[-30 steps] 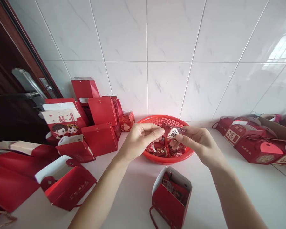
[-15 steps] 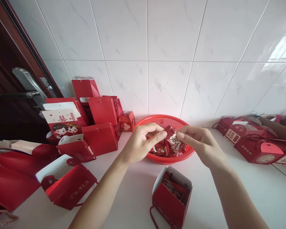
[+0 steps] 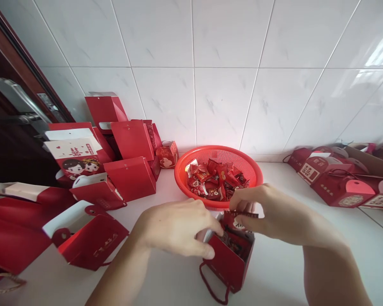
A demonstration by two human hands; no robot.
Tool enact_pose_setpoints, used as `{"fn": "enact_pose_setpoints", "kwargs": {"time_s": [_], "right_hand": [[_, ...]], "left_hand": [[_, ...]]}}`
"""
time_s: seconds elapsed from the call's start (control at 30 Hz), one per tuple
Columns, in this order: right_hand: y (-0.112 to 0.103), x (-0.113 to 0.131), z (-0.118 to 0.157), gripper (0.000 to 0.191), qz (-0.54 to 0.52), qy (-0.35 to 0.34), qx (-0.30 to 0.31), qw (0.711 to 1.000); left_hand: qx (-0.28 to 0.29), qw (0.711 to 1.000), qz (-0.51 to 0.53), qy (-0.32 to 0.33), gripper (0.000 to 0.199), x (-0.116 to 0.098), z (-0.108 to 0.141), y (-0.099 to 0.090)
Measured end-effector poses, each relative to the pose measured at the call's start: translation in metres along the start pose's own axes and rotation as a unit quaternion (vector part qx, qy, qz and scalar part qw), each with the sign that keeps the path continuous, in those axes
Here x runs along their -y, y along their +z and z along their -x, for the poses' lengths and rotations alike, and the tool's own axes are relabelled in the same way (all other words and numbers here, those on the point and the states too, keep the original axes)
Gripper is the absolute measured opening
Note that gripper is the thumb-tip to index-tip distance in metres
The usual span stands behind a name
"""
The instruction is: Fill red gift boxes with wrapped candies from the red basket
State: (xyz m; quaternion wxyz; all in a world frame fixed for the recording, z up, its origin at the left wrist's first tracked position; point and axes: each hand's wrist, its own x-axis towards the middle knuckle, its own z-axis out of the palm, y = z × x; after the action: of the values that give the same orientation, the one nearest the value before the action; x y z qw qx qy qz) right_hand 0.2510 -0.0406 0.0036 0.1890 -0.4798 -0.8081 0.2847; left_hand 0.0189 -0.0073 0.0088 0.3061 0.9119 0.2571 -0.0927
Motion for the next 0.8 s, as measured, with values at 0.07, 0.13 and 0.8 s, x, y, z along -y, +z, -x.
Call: {"fn": "enact_pose_setpoints", "kwargs": {"time_s": [0.07,0.13,0.8], "right_hand": [[0.006,0.005,-0.001,0.011,0.037,0.013,0.038,0.999],[0.011,0.008,-0.002,0.01,0.064,0.015,0.074,0.995],[-0.009,-0.039,-0.031,0.022,0.1,0.066,-0.121,0.985]], "left_hand": [[0.007,1.0,-0.023,-0.011,0.01,-0.004,0.0,0.004],[0.003,0.999,-0.033,-0.011,0.007,-0.006,0.0,0.006],[-0.117,0.99,0.082,-0.017,0.061,0.007,0.004,-0.005]]}}
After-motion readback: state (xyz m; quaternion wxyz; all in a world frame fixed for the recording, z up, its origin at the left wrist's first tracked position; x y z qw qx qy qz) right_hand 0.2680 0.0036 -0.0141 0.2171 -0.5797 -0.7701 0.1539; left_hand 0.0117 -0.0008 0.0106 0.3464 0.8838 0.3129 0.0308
